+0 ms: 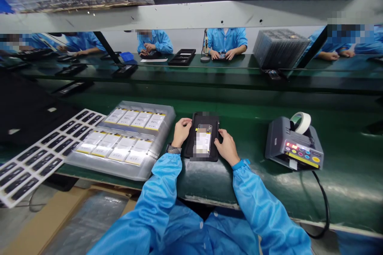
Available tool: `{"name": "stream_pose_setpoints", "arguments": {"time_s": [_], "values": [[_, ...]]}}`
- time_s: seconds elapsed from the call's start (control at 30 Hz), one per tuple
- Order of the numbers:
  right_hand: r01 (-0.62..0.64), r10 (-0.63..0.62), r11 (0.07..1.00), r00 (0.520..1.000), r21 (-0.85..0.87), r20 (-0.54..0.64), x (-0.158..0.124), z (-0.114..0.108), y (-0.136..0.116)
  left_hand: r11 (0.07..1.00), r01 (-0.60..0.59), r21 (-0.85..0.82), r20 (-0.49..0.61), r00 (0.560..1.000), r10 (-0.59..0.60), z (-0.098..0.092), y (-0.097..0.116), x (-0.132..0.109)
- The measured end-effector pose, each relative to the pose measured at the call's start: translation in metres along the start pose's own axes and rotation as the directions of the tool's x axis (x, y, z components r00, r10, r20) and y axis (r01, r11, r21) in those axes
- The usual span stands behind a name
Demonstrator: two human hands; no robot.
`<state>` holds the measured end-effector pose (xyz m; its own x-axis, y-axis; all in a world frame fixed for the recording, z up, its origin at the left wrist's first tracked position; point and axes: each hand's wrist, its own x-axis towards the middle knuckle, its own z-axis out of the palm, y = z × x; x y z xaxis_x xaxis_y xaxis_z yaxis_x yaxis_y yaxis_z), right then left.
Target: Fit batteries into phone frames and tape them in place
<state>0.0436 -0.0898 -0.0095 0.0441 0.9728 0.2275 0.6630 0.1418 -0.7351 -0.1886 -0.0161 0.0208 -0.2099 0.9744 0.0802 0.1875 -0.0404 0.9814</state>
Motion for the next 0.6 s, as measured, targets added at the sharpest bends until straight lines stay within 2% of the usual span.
{"name": "stream_pose_setpoints", "arguments": {"time_s": [0.1, 0.27, 0.47, 0.6], "values": [[0.002, -0.002, 1.000, 1.000, -0.001, -0.003, 0.0004, 0.0001, 0.0003, 0.999, -0.036, -0.024, -0.009, 0.999, 0.036, 0.0000, 0.0010, -0.0004], [0.007, -0.007, 1.000, 1.000, 0.000, -0.015, 0.0004, 0.0008, 0.0008, 1.000, 0.008, 0.010, -0.001, 1.000, -0.008, 0.0003, -0.0037, 0.0010], [0.016, -0.016, 1.000, 1.000, 0.001, -0.012, 0.0005, 0.0011, 0.0013, 0.999, -0.038, -0.019, -0.032, 0.999, 0.038, -0.0011, -0.0036, 0.0029], [0.016, -0.016, 1.000, 1.000, -0.005, -0.015, 0.0007, 0.0013, 0.0010, 1.000, -0.010, -0.002, -0.021, 1.000, 0.010, -0.0009, -0.0036, 0.0026]]}}
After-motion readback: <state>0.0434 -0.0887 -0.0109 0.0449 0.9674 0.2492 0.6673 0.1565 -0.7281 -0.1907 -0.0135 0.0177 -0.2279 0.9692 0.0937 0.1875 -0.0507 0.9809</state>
